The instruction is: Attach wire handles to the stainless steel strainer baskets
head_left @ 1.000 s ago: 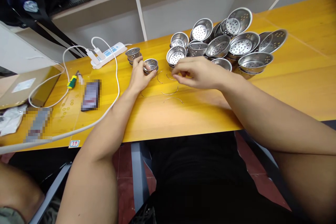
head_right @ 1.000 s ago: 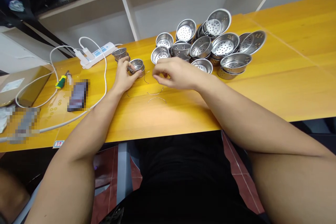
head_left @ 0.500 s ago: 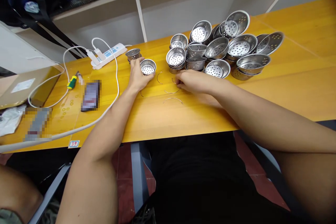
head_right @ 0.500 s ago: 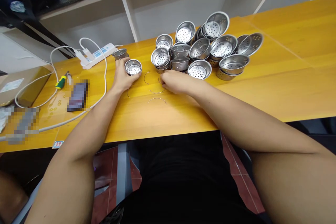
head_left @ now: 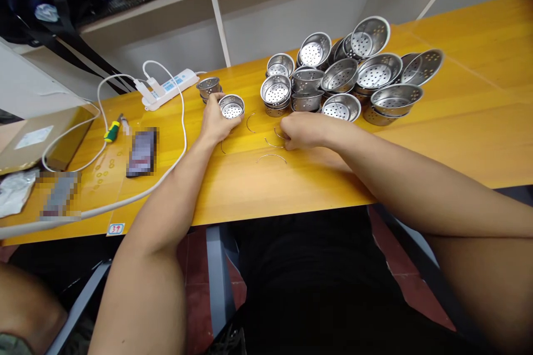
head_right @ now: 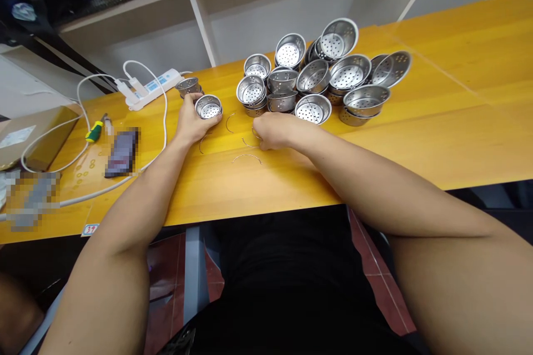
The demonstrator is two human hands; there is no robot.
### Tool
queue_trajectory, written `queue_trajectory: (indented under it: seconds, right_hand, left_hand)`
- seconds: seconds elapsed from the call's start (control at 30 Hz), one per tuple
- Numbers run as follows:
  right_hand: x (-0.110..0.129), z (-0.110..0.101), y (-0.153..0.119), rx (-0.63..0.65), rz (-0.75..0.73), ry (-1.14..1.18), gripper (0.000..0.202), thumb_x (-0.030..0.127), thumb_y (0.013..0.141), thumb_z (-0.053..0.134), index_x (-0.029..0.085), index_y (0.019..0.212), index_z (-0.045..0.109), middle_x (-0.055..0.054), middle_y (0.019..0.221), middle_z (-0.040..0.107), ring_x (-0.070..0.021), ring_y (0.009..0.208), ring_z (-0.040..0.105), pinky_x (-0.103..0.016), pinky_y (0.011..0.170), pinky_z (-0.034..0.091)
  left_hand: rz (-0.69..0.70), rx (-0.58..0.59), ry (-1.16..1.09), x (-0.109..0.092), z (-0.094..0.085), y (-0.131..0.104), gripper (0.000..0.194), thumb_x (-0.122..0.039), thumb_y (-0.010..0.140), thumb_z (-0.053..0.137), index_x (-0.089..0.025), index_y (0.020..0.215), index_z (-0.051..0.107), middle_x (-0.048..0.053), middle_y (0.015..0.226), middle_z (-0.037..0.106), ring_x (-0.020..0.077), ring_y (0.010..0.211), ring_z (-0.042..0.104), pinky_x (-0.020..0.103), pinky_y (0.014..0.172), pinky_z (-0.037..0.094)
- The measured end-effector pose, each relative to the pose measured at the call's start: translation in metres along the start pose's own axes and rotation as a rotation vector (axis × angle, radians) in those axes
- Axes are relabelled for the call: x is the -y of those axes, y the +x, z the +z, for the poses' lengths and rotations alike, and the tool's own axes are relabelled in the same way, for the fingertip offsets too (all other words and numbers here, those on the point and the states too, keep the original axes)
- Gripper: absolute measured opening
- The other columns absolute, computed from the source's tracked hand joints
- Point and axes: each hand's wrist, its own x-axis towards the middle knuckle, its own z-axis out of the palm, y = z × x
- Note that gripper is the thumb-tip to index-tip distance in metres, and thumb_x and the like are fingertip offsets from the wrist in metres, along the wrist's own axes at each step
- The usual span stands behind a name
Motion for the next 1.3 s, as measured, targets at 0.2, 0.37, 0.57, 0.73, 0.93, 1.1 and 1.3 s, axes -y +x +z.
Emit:
queue_trajectory:
  seconds: [0.2, 0.37, 0.57, 0.73, 0.93, 1.1, 1.3]
  right_hand:
    - [0.002, 0.004, 0.004, 0.002, -0.010, -0.047, 0.016, 0.022, 0.105, 0.087, 0.013, 0.114, 0.095, -0.020, 0.105, 0.092, -0.0354, 0.092, 0.085, -0.041, 0.070, 0.045]
    - [-0.007, 0.014, 0.008, -0.056, -0.019, -0.032, 0.009, 0.025, 0.105, 0.085, 0.020, 0.103, 0.091, -0.016, 0.099, 0.090, -0.0319, 0.087, 0.082, -0.040, 0.070, 0.045]
    - [-0.011, 0.015, 0.008, -0.135, -0.053, 0.083, 0.016, 0.017, 0.101, 0.080, 0.022, 0.087, 0.075, -0.008, 0.090, 0.083, -0.0233, 0.077, 0.069, -0.036, 0.071, 0.044]
    - [-0.015, 0.018, 0.011, -0.212, -0.090, 0.287, 0.017, 0.006, 0.098, 0.079, 0.020, 0.106, 0.077, -0.007, 0.097, 0.085, -0.0231, 0.082, 0.071, -0.033, 0.079, 0.048]
    - [-0.022, 0.024, 0.015, -0.486, -0.211, 0.419, 0.025, 0.026, 0.117, 0.064, 0.017, 0.116, 0.088, -0.016, 0.118, 0.090, -0.0293, 0.103, 0.080, -0.038, 0.095, 0.053]
    - [-0.024, 0.036, 0.020, -0.679, -0.274, 0.700, 0.036, 0.043, 0.121, 0.067, 0.018, 0.131, 0.090, -0.007, 0.092, 0.084, -0.0236, 0.083, 0.072, -0.038, 0.085, 0.054]
    - [-0.031, 0.048, 0.032, -0.943, -0.373, 0.840, 0.042, 0.062, 0.120, 0.079, 0.022, 0.122, 0.091, -0.003, 0.081, 0.074, -0.0196, 0.070, 0.057, -0.038, 0.071, 0.047]
  left_hand:
    - [0.008, -0.031, -0.008, 0.007, 0.003, 0.001, 0.101, -0.046, 0.064, 0.120, -0.029, 0.140, 0.055, 0.013, 0.143, 0.082, 0.0391, 0.132, 0.084, 0.061, 0.125, 0.069]
    - [0.009, -0.039, -0.037, 0.010, 0.008, -0.001, 0.101, -0.047, 0.072, 0.118, -0.030, 0.145, 0.050, 0.012, 0.145, 0.080, 0.0404, 0.139, 0.084, 0.065, 0.132, 0.066]
    - [0.109, -0.064, -0.044, 0.003, 0.003, -0.002, 0.095, -0.043, 0.082, 0.113, -0.033, 0.151, 0.049, 0.013, 0.159, 0.072, 0.0395, 0.153, 0.075, 0.071, 0.144, 0.057]
    - [0.192, -0.163, -0.016, -0.004, -0.001, 0.000, 0.094, -0.055, 0.076, 0.117, -0.031, 0.147, 0.062, 0.014, 0.159, 0.069, 0.0448, 0.163, 0.068, 0.072, 0.150, 0.052]
    - [0.250, -0.162, -0.024, -0.020, -0.004, -0.007, 0.093, -0.076, 0.081, 0.111, -0.034, 0.148, 0.062, 0.013, 0.163, 0.072, 0.0436, 0.166, 0.069, 0.071, 0.151, 0.054]
    - [0.308, -0.108, -0.098, -0.009, 0.007, -0.009, 0.108, -0.089, 0.087, 0.100, -0.034, 0.165, 0.049, 0.013, 0.167, 0.069, 0.0413, 0.165, 0.071, 0.066, 0.149, 0.055]
    - [0.443, -0.120, -0.171, 0.010, 0.020, -0.002, 0.112, -0.087, 0.095, 0.093, -0.036, 0.181, 0.042, 0.016, 0.177, 0.059, 0.0426, 0.172, 0.062, 0.064, 0.153, 0.049]
